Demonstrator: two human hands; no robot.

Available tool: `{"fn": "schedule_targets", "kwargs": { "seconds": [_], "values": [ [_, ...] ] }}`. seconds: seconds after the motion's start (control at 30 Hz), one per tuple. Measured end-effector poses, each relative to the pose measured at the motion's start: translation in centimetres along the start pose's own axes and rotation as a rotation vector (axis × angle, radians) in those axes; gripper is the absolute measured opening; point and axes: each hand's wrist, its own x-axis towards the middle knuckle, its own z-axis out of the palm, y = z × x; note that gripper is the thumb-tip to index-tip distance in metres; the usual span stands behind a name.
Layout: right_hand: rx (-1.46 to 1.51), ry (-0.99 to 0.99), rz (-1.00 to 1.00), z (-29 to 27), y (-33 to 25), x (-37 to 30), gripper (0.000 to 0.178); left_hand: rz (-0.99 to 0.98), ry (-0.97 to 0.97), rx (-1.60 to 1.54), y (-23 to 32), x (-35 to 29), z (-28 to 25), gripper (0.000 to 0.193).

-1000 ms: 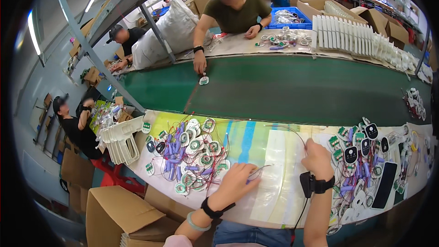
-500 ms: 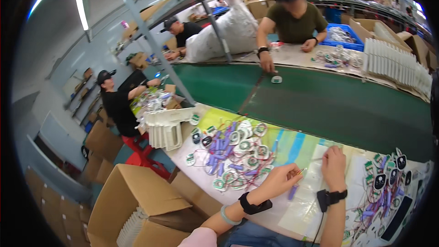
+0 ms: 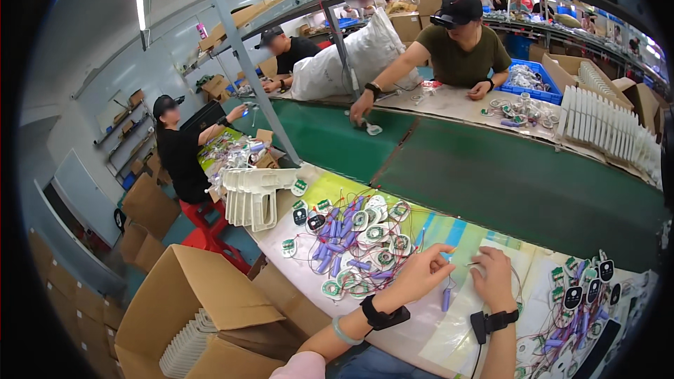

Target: Assembling and inspecting small electronic components on a factory production line.

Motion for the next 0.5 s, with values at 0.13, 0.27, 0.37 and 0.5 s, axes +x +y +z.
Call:
{"fn": "schedule_targets", "kwargs": {
  "seconds": [0.13, 0.27, 0.37, 0.5],
  "values": [
    [-0.111, 0.007, -0.062, 0.1, 0.4, 0.3, 0.019, -0.005, -0.051, -0.044, 0.2, 0.7, -0.4, 0.025],
    [0.645, 0.022, 0.351, 0.5, -1.5, 0.4, 0.019, 0.088, 0.011, -0.03, 0.6, 0.8, -0.1, 0.024],
    [1.332, -0.203, 0.569, -1.8, -4.8, 0.7, 0.016, -0.044, -0.018, 0.023, 1.1, 0.8, -0.4, 0.019],
    [1.201, -0.156, 0.518, -0.7, -5.7, 0.6, 0.014, 0.106, 0.136, -0.102, -0.5, 0.6, 0.5, 0.015]
  ]
}}
